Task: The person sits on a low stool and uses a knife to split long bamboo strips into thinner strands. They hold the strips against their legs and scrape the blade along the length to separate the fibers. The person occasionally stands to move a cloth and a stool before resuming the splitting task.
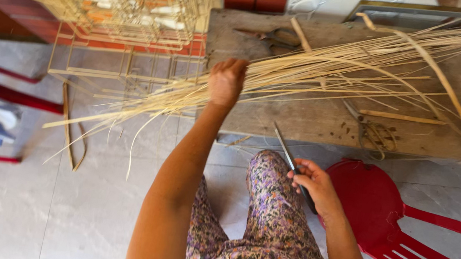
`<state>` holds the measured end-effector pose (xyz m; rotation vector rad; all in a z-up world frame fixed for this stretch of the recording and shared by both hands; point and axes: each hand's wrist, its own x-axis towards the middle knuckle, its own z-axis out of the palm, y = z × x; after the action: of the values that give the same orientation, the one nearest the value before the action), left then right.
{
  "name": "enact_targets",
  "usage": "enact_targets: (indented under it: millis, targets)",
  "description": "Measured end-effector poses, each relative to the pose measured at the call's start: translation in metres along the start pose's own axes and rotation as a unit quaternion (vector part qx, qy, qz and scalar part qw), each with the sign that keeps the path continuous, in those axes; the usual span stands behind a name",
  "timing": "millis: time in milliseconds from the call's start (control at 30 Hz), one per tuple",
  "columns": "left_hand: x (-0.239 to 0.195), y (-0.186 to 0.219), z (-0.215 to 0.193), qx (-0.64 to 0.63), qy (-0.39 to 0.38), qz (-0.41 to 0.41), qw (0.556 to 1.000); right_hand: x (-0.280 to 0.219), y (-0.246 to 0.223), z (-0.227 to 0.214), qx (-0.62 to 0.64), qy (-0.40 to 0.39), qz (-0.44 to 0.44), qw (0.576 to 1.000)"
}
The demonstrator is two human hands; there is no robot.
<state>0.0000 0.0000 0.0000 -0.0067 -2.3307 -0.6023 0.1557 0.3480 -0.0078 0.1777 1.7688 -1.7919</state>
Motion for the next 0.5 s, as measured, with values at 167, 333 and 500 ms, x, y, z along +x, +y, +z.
enact_targets:
  millis: [167,333,500]
  targets:
    - [0.011,0.064,-0.034,-0.122,0.042,-0.002,0.992,-0.016,-0.019,0.014,0.016,-0.018,-0.057,0.998]
    - [0.044,0.115,-0.056,-0.242,0.124,0.024,0.962,-0.03,-0.025,0.025,0.016,-0.028,-0.067,0.997]
    - [0.055,0.148,-0.078,-0.106,0.098,0.125,0.982,-0.042,-0.027,0.027,0.032,-0.039,-0.084,0.995]
